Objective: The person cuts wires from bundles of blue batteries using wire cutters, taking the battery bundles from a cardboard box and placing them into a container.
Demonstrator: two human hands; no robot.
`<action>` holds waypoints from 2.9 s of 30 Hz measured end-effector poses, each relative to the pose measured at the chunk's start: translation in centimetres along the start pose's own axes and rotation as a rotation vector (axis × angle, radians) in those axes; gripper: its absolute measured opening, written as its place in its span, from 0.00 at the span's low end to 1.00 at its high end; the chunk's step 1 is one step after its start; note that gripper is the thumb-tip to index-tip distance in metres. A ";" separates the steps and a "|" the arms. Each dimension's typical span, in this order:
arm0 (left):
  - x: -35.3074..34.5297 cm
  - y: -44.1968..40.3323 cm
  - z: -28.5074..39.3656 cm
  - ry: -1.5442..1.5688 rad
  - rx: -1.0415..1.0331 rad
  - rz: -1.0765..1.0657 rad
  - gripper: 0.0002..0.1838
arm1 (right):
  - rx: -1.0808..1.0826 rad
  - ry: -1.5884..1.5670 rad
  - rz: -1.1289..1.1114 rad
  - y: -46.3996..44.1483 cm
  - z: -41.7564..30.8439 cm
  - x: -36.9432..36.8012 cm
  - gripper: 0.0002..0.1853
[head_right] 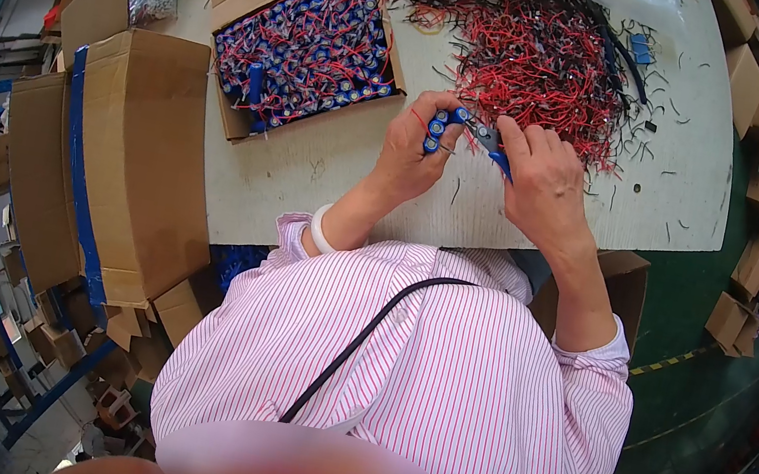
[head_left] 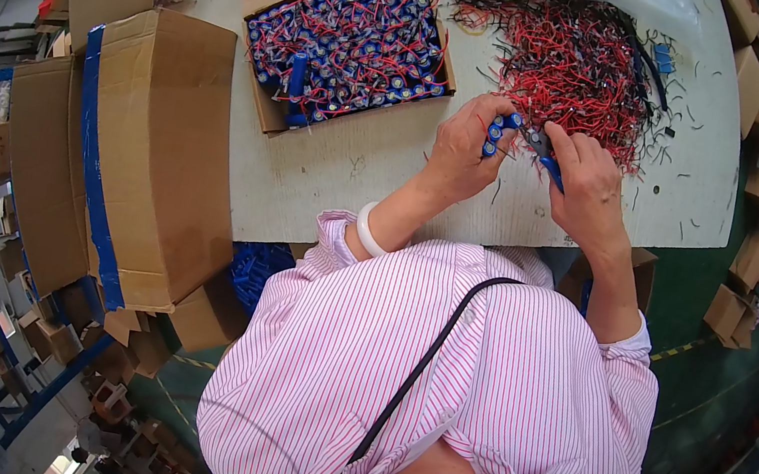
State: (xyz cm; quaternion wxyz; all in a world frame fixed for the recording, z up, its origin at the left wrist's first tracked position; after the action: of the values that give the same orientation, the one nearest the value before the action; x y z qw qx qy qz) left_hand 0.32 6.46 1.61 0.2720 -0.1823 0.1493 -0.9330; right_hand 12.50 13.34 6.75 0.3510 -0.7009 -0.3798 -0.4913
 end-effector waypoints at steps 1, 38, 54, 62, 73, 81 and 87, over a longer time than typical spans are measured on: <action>0.0 0.0 0.0 0.000 0.002 -0.001 0.11 | -0.002 -0.001 -0.001 0.1 0.0 -0.3 0.22; -1.8 0.8 -1.6 0.124 0.295 -0.302 0.16 | 0.006 -0.732 0.013 -4.7 -1.4 -1.4 0.26; -1.7 0.8 -2.6 0.924 0.702 -0.213 0.09 | -0.010 -1.109 -0.002 -2.5 0.9 2.3 0.23; -2.9 1.6 1.3 1.368 0.771 -0.703 0.14 | 0.097 -1.180 -0.105 -3.2 -0.6 1.2 0.25; -2.3 1.3 -0.2 0.868 0.529 -0.481 0.10 | -0.260 -1.237 0.227 -2.6 2.1 -0.4 0.22; -1.0 0.7 -0.7 0.573 0.326 -0.228 0.12 | -0.343 -1.102 0.316 -0.1 3.4 1.0 0.18; -0.4 0.5 -0.9 0.521 0.244 -0.118 0.12 | -0.046 -0.382 0.116 1.2 1.5 1.9 0.24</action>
State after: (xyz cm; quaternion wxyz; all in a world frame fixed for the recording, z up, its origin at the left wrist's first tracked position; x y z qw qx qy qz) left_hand 0.45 6.46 0.58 0.1898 0.0889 0.0899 -0.9737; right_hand 14.66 14.47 7.99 0.2841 -0.8101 -0.3870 -0.3367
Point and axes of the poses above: each hand's wrist, its own y-axis away from the middle knuckle, its own x-axis out of the back of the hand, z = x × y, the point moved 6 cm from there along -y, towards the middle knuckle, and after that the axes turned 1 degree about y, right-handed, at the moved point
